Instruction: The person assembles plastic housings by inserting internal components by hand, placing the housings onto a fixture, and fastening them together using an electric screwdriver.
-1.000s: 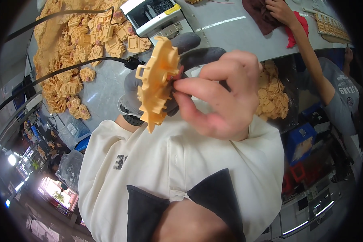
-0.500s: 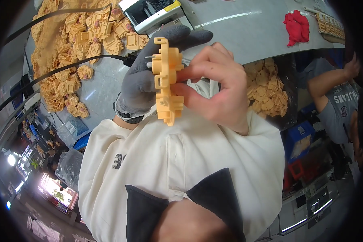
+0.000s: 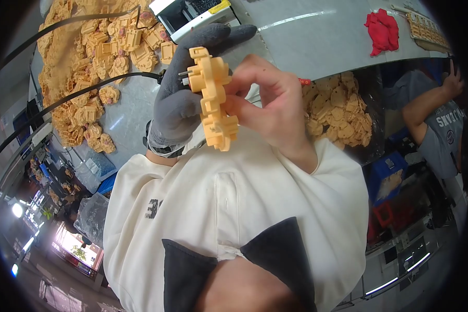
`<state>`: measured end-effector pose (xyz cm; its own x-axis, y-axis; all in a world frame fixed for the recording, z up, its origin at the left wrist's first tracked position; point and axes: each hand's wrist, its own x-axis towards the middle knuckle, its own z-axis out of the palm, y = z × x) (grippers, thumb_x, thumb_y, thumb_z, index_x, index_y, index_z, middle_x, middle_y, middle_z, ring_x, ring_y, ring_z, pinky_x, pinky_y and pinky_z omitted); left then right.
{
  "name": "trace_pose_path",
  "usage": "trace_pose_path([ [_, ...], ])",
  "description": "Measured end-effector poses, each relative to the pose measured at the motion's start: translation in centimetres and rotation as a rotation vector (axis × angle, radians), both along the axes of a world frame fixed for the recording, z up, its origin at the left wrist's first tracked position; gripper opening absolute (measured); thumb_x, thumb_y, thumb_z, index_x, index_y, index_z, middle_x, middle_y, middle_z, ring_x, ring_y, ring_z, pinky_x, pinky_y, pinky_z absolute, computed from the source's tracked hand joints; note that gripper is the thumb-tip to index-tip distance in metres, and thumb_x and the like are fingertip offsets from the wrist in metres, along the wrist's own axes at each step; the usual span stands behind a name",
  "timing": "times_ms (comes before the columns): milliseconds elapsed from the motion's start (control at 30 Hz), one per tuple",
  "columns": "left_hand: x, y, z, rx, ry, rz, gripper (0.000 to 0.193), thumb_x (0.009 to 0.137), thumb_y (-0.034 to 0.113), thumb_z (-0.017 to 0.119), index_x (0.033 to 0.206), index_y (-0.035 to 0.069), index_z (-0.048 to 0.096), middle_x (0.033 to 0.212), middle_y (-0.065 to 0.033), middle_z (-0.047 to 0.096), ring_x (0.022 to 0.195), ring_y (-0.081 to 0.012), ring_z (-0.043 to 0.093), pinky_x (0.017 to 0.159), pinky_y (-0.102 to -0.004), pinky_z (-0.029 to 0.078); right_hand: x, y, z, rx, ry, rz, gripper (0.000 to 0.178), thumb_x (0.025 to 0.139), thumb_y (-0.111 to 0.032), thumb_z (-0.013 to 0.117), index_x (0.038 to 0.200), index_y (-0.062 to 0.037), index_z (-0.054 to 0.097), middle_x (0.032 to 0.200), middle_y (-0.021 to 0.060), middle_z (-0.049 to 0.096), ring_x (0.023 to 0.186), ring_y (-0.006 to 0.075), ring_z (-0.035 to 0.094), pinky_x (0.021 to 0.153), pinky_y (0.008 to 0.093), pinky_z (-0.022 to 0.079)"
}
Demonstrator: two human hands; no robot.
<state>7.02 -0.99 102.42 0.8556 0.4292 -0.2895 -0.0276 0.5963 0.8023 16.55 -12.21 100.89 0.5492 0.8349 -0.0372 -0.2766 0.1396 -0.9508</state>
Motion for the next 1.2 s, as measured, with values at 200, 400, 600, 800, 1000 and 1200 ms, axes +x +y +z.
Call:
trace_pose_path([
  [200, -0.7, 0.5, -0.3, -0.129, -0.033, -0.059, 0.078, 0.063, 0.013, 0.059, 0.134, 0.000, 0.031, 0.133, -0.0203, 0.041, 0.093, -0.0199, 0.057, 0.078, -0.0290, 0.049, 0.0, 0.0, 0.2, 0.025, -0.035, 0.024, 0.014, 0.064, 0.008, 0.060, 0.076, 0.0017, 0.062, 0.077, 0.0059, 0.055, 0.071, 0.0119, 0.052, 0.067, 0.0232, 0.040],
  [400, -0.3, -0.1, 0.0, -0.249, 0.002, 0.082, 0.078, 0.067, 0.015, 0.060, 0.136, 0.001, 0.026, 0.133, -0.0237, 0.038, 0.082, -0.0197, 0.058, 0.063, -0.0297, 0.052, 0.5, 0.0, 0.3, 0.029, -0.040, 0.015, 0.011, 0.064, 0.007, 0.057, 0.074, 0.0021, 0.060, 0.077, 0.0063, 0.055, 0.073, 0.0124, 0.051, 0.068, 0.0238, 0.040],
  [600, -1.7, 1.8, -2.8, -0.328, -0.259, -0.059, 0.086, 0.062, 0.014, 0.061, 0.138, 0.003, 0.022, 0.133, -0.0261, 0.036, 0.079, -0.0183, 0.057, 0.062, -0.0276, 0.051, 2.0, -2.3, 0.4, 0.010, -0.061, -0.148, 0.007, 0.063, 0.003, 0.059, 0.069, 0.0003, 0.060, 0.074, 0.0040, 0.053, 0.069, 0.0106, 0.050, 0.066, 0.0224, 0.040],
  [800, 1.2, 0.2, 1.6, 0.049, 0.047, 0.091, 0.095, 0.050, -0.002, 0.048, 0.140, 0.007, 0.020, 0.130, -0.0207, 0.040, 0.109, -0.0218, 0.050, 0.090, -0.0315, 0.045, 4.9, -6.1, -1.0, -0.064, -0.101, -0.335, 0.005, 0.065, 0.002, 0.056, 0.070, 0.0017, 0.057, 0.076, 0.0051, 0.050, 0.070, 0.0119, 0.045, 0.065, 0.0223, 0.036],
  [1000, 1.0, -0.2, 1.7, 0.316, -0.012, 0.109, 0.088, 0.060, -0.006, 0.048, 0.141, 0.006, 0.016, 0.132, -0.0177, 0.038, 0.119, -0.0248, 0.042, 0.099, -0.0340, 0.037, 6.6, -9.2, -4.6, -0.093, -0.004, -0.430, 0.003, 0.070, 0.002, 0.053, 0.071, 0.0000, 0.054, 0.078, 0.0017, 0.048, 0.069, 0.0080, 0.043, 0.064, 0.0202, 0.032],
  [1200, 0.6, -0.4, 1.7, 0.332, -0.053, 0.054, 0.082, 0.065, -0.003, 0.054, 0.139, 0.002, 0.020, 0.128, -0.0151, 0.039, 0.118, -0.0219, 0.041, 0.102, -0.0332, 0.032, 6.1, -9.3, -5.8, -0.288, -0.005, -0.578, 0.010, 0.071, -0.002, 0.059, 0.080, 0.0002, 0.059, 0.089, 0.0045, 0.054, 0.083, 0.0132, 0.050, 0.075, 0.0244, 0.038],
])
